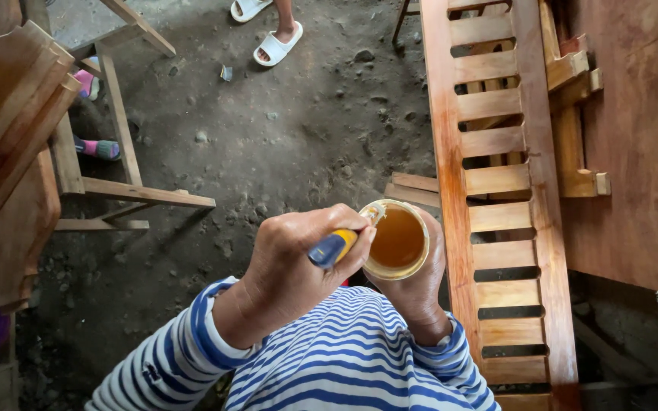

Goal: The person applies a wood stain to a slatted wooden bench using a paintbrush. They dip the brush into a container of stain and systematically coat the surface of the bench, covering the slats and frame.

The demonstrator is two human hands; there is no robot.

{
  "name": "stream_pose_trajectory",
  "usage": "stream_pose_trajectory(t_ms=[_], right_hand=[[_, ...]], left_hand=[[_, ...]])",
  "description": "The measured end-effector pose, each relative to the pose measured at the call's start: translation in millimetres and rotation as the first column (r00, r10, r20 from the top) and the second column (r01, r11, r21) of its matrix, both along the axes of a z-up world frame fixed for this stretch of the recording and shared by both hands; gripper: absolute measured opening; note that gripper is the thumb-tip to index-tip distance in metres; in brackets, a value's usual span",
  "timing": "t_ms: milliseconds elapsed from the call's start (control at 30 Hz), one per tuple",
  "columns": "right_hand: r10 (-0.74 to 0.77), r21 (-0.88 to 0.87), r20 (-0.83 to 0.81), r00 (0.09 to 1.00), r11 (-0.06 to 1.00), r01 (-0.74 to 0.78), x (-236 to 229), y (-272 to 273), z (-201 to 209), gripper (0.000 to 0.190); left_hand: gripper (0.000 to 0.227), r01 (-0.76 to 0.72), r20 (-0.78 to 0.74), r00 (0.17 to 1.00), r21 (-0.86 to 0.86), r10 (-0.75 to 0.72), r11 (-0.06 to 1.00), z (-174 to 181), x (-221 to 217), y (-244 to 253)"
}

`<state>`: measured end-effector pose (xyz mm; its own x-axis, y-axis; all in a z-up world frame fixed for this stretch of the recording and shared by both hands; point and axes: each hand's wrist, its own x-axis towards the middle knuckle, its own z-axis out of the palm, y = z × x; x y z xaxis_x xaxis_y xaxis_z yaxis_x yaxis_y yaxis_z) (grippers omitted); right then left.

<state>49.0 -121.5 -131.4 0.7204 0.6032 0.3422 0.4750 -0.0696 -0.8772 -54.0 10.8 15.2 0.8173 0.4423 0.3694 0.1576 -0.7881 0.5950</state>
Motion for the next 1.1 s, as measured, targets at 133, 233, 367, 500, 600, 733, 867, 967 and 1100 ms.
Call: stream_pose_trajectory(t_ms=[133, 233, 367, 500, 600, 733, 867, 967, 1100], right_hand=[[-0.006, -0.017, -0.024, 1.0, 1.0, 0.005, -2.4, -0.5, 4.6, 0.082], [-0.008, -0.03, -0.022, 1.0, 1.0, 0.007, -3.5, -0.8, 7.8, 0.081], [-0.006, -0.038, -0.039, 0.999, 0.999, 0.004, -4.1, 1.3, 19.9, 0.069], [0.04, -0.001, -0.014, 0.999, 0.999, -0.04, -2.6, 0.1, 21.9, 0.066], [-0.008, -0.022, -0.03, 1.0, 1.0, 0.008, -6.8, -1.2, 25.7, 0.051], [0.111, 0.144, -0.216, 0.97, 0.986, -0.081, -7.2, 7.5, 27.9, 0.064], [0.198, 0.178, -0.197, 0.96, 0.97, -0.163, -3.9, 12.0, 27.4, 0.064], [0.251, 0.192, -0.177, 0.952, 0.957, -0.217, -2.3, 12.2, 26.9, 0.064], [0.317, 0.202, -0.161, 0.935, 0.937, -0.283, -4.3, 18.4, 28.2, 0.063]], left_hand=[[0.01, 0.024, -0.083, 0.996, 0.134, -0.013, 0.991, -4.7, -0.2, -2.2], [0.01, 0.051, -0.131, 0.991, 0.202, -0.024, 0.978, -6.0, -0.7, -3.1], [0.012, 0.154, -0.183, 0.976, 0.214, -0.115, 0.965, -7.9, -0.6, 0.3], [0.021, 0.17, -0.206, 0.972, 0.287, -0.112, 0.943, -3.3, 5.4, 1.6], [0.021, 0.19, -0.237, 0.964, 0.283, -0.124, 0.94, -2.5, 7.6, 0.0], [0.014, 0.197, -0.257, 0.96, 0.338, -0.111, 0.92, -8.6, 10.2, -2.7], [0.015, 0.176, -0.241, 0.968, 0.443, -0.073, 0.879, -14.2, 16.7, -6.7], [0.014, 0.153, -0.241, 0.97, 0.478, -0.038, 0.865, -14.0, 14.3, -5.6], [0.015, 0.079, -0.229, 0.973, 0.477, 0.037, 0.875, -14.6, 6.2, -4.8]])
